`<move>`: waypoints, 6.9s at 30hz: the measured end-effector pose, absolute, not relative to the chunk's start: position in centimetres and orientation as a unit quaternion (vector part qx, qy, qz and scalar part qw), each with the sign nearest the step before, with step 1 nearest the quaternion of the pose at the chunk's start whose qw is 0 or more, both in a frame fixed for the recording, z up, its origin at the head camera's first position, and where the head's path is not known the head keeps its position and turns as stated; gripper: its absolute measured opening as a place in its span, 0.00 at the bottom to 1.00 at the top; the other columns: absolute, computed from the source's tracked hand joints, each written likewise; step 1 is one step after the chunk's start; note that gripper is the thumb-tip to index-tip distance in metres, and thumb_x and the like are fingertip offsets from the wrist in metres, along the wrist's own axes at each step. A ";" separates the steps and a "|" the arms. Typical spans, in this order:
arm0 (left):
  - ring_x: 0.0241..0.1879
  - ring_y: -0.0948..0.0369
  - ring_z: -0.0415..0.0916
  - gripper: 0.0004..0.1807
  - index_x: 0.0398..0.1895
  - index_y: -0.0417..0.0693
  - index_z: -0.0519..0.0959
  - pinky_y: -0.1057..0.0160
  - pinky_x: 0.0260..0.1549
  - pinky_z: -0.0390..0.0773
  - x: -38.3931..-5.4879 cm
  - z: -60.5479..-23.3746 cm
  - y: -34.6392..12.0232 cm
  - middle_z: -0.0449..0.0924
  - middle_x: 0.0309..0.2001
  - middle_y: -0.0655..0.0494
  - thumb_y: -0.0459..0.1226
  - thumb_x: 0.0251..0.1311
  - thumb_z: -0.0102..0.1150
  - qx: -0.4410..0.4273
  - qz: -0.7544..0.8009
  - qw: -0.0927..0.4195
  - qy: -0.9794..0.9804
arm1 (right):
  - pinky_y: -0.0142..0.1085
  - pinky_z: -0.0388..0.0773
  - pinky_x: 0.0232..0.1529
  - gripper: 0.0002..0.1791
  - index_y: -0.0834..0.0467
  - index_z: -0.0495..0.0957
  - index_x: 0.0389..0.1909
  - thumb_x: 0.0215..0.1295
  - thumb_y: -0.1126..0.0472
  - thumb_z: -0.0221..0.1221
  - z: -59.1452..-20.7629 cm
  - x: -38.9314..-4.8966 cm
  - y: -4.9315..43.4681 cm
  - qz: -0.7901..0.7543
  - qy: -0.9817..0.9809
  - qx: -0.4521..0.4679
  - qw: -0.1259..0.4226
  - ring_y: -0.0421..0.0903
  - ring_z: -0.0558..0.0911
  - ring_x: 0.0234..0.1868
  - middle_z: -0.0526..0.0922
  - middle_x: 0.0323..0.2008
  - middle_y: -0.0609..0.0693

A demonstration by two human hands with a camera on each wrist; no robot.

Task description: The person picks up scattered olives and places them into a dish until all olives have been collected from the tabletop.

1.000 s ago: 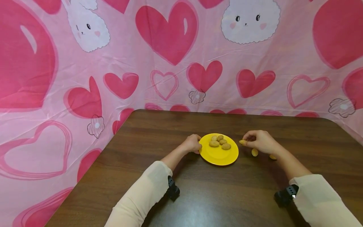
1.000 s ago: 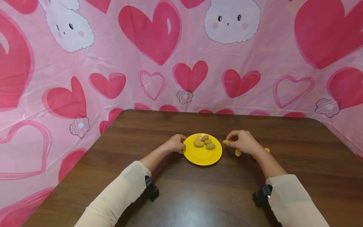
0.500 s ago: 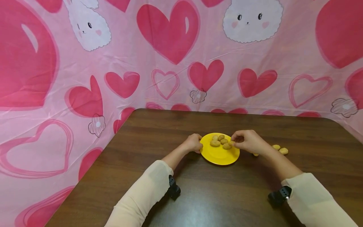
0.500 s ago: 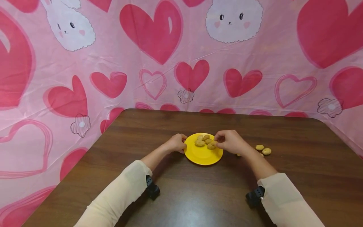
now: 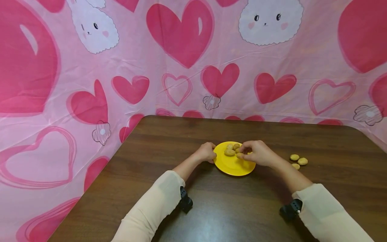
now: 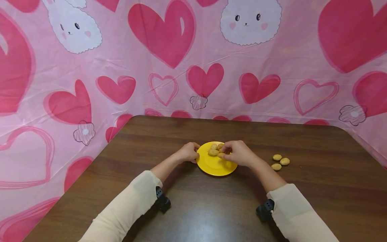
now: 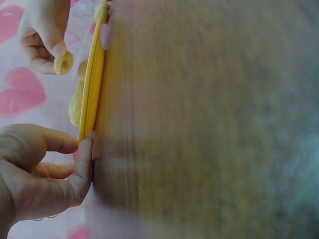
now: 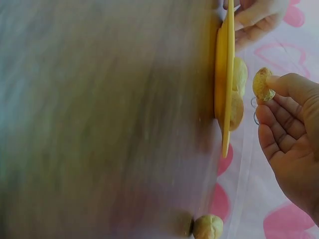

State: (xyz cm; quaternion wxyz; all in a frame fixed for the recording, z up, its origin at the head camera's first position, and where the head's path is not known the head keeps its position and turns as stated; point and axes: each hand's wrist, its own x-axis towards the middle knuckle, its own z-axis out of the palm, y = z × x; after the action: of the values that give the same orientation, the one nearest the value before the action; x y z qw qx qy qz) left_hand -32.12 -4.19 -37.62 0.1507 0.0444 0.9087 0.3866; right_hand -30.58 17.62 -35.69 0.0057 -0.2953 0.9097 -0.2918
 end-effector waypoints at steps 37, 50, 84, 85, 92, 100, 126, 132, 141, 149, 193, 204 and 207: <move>0.25 0.58 0.78 0.19 0.51 0.32 0.74 0.68 0.21 0.80 -32.0 -37.5 -4.2 0.75 0.33 0.47 0.23 0.54 0.53 0.057 0.399 0.140 0.905 | 0.33 0.78 0.36 0.04 0.57 0.83 0.30 0.52 0.64 0.66 -36.2 -31.4 13.3 -0.244 0.912 -0.329 0.025 0.41 0.75 0.29 0.80 0.26 0.42; 0.24 0.58 0.78 0.19 0.51 0.32 0.74 0.68 0.21 0.80 -31.9 -37.3 -4.2 0.74 0.33 0.48 0.23 0.53 0.54 0.055 0.395 0.140 0.906 | 0.35 0.78 0.38 0.04 0.57 0.83 0.30 0.51 0.63 0.67 -36.2 -31.6 13.1 -0.232 0.920 -0.314 0.040 0.42 0.75 0.29 0.81 0.27 0.43; 0.25 0.60 0.78 0.20 0.53 0.32 0.72 0.69 0.21 0.80 -32.0 -37.5 -4.4 0.73 0.34 0.48 0.24 0.54 0.54 0.045 0.393 0.149 0.906 | 0.37 0.79 0.42 0.07 0.56 0.83 0.33 0.51 0.63 0.67 -36.1 -31.2 13.3 -0.252 0.918 -0.300 0.061 0.44 0.75 0.32 0.81 0.30 0.43; 0.25 0.59 0.77 0.20 0.53 0.32 0.72 0.68 0.21 0.80 -32.0 -37.5 -4.4 0.73 0.35 0.48 0.24 0.54 0.54 0.044 0.392 0.150 0.906 | 0.37 0.79 0.42 0.07 0.56 0.83 0.33 0.51 0.63 0.67 -36.0 -31.2 13.3 -0.253 0.918 -0.300 0.062 0.44 0.75 0.32 0.81 0.30 0.44; 0.24 0.60 0.78 0.21 0.54 0.33 0.71 0.69 0.20 0.80 -32.0 -37.4 -4.3 0.74 0.36 0.47 0.24 0.54 0.54 0.039 0.390 0.154 0.907 | 0.39 0.79 0.44 0.07 0.55 0.84 0.34 0.52 0.64 0.66 -35.6 -31.5 14.0 -0.263 0.923 -0.276 0.056 0.45 0.76 0.36 0.81 0.35 0.46; 0.24 0.60 0.77 0.21 0.55 0.33 0.71 0.70 0.20 0.80 -31.9 -37.2 -4.2 0.74 0.36 0.47 0.24 0.56 0.54 0.035 0.390 0.154 0.907 | 0.38 0.80 0.39 0.08 0.59 0.83 0.35 0.52 0.65 0.66 -34.9 -31.6 15.1 -0.270 0.925 -0.265 0.032 0.46 0.76 0.33 0.81 0.33 0.48; 0.25 0.60 0.77 0.21 0.55 0.34 0.72 0.68 0.22 0.80 -32.5 -37.7 -4.0 0.74 0.36 0.47 0.24 0.55 0.54 0.027 0.385 0.160 0.908 | 0.40 0.80 0.36 0.13 0.63 0.80 0.39 0.56 0.60 0.64 -33.9 -30.6 22.2 -0.270 0.941 -0.205 0.000 0.47 0.76 0.33 0.80 0.34 0.50; 0.24 0.61 0.76 0.20 0.54 0.33 0.72 0.69 0.20 0.80 -32.1 -37.5 -4.2 0.74 0.35 0.47 0.25 0.55 0.54 0.043 0.383 0.150 0.911 | 0.38 0.79 0.35 0.12 0.64 0.81 0.38 0.56 0.60 0.64 -34.1 -30.4 23.5 -0.259 0.944 -0.204 -0.011 0.46 0.77 0.33 0.81 0.32 0.49; 0.24 0.60 0.77 0.20 0.54 0.33 0.72 0.69 0.21 0.80 -32.2 -37.7 -4.2 0.75 0.36 0.47 0.24 0.55 0.54 0.049 0.384 0.148 0.910 | 0.36 0.77 0.34 0.11 0.63 0.81 0.35 0.55 0.60 0.65 -34.5 -30.0 25.0 -0.252 0.946 -0.204 -0.020 0.46 0.77 0.32 0.82 0.28 0.46; 0.26 0.59 0.77 0.20 0.54 0.32 0.72 0.68 0.22 0.81 -32.1 -37.5 -4.3 0.75 0.38 0.47 0.24 0.55 0.54 0.047 0.390 0.151 0.907 | 0.34 0.77 0.32 0.11 0.63 0.81 0.35 0.54 0.60 0.64 -34.8 -30.0 25.9 -0.244 0.949 -0.197 0.004 0.44 0.78 0.31 0.82 0.28 0.46; 0.25 0.59 0.77 0.21 0.54 0.33 0.72 0.68 0.23 0.81 -32.2 -37.6 -4.2 0.74 0.36 0.47 0.24 0.55 0.55 0.040 0.396 0.155 0.904 | 0.38 0.75 0.34 0.25 0.65 0.80 0.40 0.49 0.48 0.67 -36.0 -29.7 27.2 -0.231 0.953 -0.173 0.087 0.45 0.77 0.34 0.82 0.31 0.48; 0.25 0.60 0.76 0.21 0.54 0.33 0.72 0.68 0.22 0.80 -32.1 -37.6 -4.2 0.74 0.35 0.47 0.24 0.55 0.55 0.042 0.391 0.153 0.907 | 0.35 0.75 0.31 0.19 0.62 0.78 0.35 0.47 0.53 0.69 -36.3 -29.9 27.1 -0.254 0.945 -0.188 0.082 0.43 0.75 0.31 0.79 0.29 0.45; 0.24 0.60 0.76 0.21 0.54 0.33 0.72 0.69 0.22 0.80 -32.2 -37.6 -4.2 0.74 0.34 0.48 0.24 0.55 0.55 0.041 0.390 0.151 0.907 | 0.34 0.75 0.31 0.19 0.62 0.77 0.34 0.47 0.53 0.69 -36.2 -29.9 27.2 -0.259 0.943 -0.191 0.081 0.43 0.75 0.31 0.78 0.28 0.45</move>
State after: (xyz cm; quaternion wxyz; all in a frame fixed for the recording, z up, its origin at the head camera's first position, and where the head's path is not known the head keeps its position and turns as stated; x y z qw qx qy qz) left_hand -32.15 -4.18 -37.57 0.1512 0.0411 0.9073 0.3901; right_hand -29.90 27.16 -36.23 0.0810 -0.1908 0.9433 -0.2593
